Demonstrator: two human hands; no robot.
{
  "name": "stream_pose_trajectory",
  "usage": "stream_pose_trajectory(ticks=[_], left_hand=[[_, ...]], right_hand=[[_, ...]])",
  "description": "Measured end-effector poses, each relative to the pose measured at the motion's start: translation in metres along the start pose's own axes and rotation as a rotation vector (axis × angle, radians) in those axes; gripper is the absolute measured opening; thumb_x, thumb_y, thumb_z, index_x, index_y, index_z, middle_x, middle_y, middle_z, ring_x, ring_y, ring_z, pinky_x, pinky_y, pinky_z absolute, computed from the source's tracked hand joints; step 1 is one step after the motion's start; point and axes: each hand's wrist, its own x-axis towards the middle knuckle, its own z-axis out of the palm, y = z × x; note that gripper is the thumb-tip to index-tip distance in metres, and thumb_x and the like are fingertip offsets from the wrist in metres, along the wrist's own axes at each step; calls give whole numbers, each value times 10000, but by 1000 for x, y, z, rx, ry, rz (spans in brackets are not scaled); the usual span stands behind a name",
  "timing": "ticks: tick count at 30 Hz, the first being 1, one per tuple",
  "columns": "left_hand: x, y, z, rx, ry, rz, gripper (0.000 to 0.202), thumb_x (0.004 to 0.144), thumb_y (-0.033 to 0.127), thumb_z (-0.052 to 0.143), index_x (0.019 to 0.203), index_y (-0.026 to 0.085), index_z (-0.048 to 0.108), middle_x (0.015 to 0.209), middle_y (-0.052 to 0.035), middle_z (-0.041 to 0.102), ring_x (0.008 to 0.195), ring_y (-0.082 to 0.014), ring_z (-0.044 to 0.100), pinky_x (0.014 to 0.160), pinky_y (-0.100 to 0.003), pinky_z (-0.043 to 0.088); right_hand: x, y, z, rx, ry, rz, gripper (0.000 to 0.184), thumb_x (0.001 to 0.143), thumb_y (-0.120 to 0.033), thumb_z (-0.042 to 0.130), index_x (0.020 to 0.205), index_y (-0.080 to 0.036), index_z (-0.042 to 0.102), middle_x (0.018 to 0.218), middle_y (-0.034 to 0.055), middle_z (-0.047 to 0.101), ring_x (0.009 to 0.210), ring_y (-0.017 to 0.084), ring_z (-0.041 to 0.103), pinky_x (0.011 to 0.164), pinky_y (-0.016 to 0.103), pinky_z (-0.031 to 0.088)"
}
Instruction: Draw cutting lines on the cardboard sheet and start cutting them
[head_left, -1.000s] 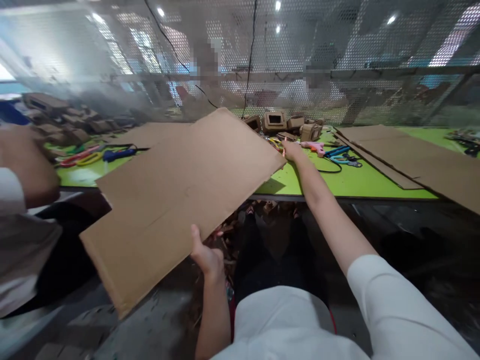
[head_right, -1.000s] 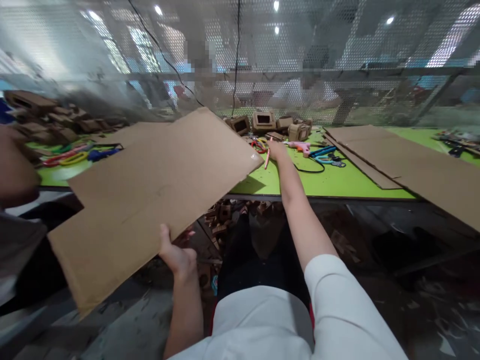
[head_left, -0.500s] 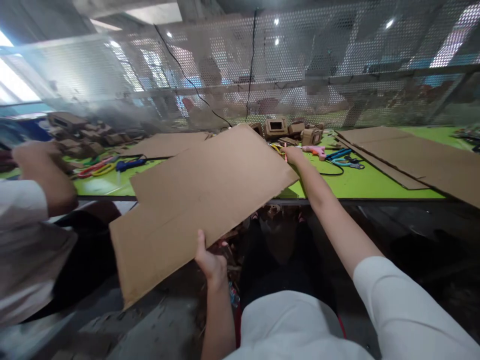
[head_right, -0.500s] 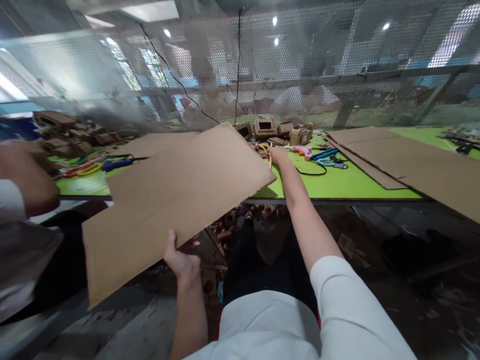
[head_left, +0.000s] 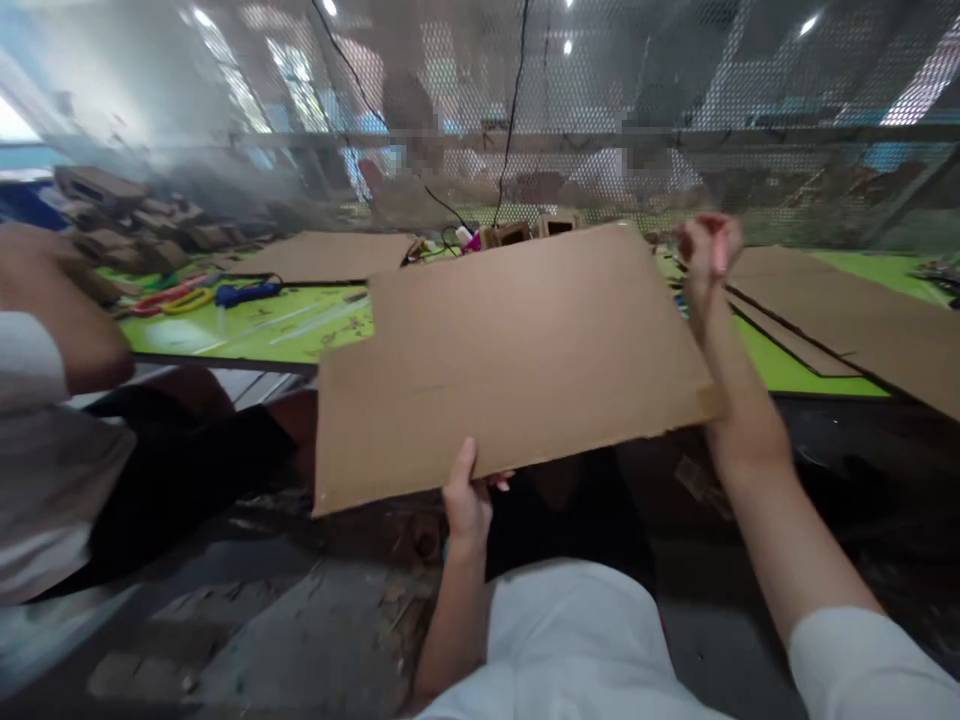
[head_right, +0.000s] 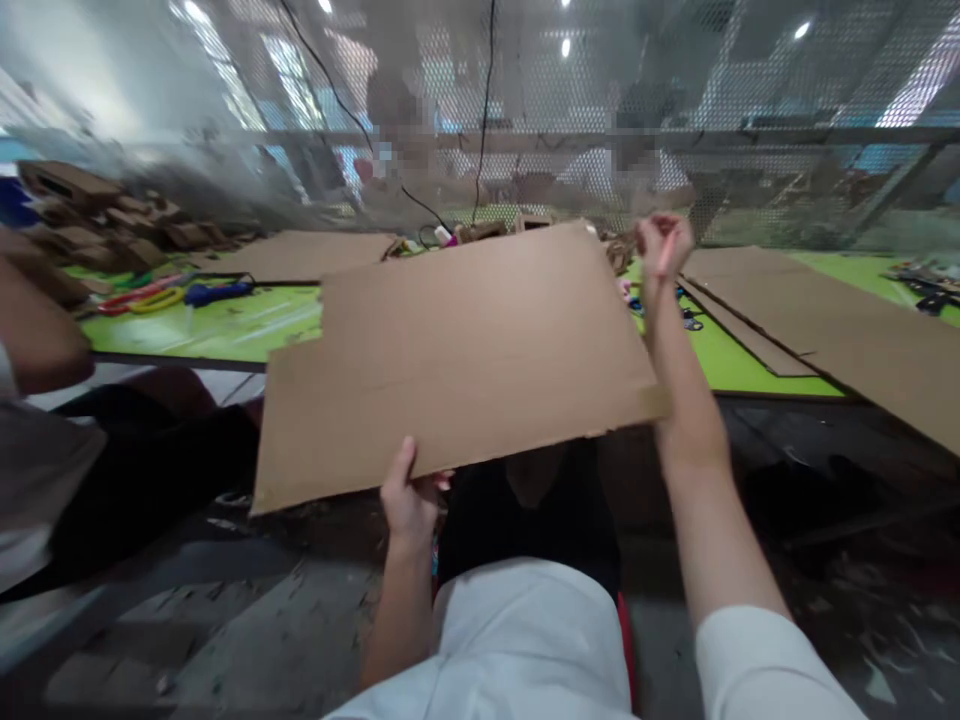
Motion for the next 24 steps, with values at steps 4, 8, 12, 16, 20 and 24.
stream_pose_trajectory(ticks=[4,8,12,16,20,24], left_hand=[[-6,-30,24,61,-163,-131,337,554,458,759,642,158,635,474,12,601,372,-148,569,292,-211,378],[0,-50,31,102,-283,-203,406,526,520,772,602,150,625,455,-23,595,449,-200,621,297,-229,386],[0,-57,28,113,-282,-197,438,550,559,751,630,154,607,439,16,562,375,-149,566,287,-212,366],[-2,-57,26,100,-219,-178,457,537,563,754,692,161,602,464,41,562,343,-111,520,285,-201,356],[-4,-59,24,90,-162,-181,478,535,551,747,764,157,604,505,44,581,343,-104,505,289,-205,348],[-6,-65,21,101,-123,-182,499,558,563,722,816,153,598,546,44,582,354,-87,491,306,-194,319]], right_hand=[[-42,-9,-108,257,132,-33,183,798,-283,629,957,-209,574,929,34,699,802,140,687,637,285,472],[-120,-20,-174,91,141,-107,209,721,-387,723,840,-226,660,819,88,733,774,200,710,701,402,514],[-190,-36,-179,-90,61,-133,110,747,-355,701,825,-279,689,882,109,744,826,270,719,772,466,561],[-239,-55,-158,-175,-112,-301,177,776,-227,653,919,-331,669,959,46,744,901,266,713,883,469,556],[-273,-65,-130,-204,-253,-506,307,766,-129,644,1001,-325,641,1018,18,737,991,214,693,858,381,571],[-289,-67,-111,-248,-315,-668,303,768,-117,662,1035,-258,635,1031,44,737,1038,193,675,901,342,543]])
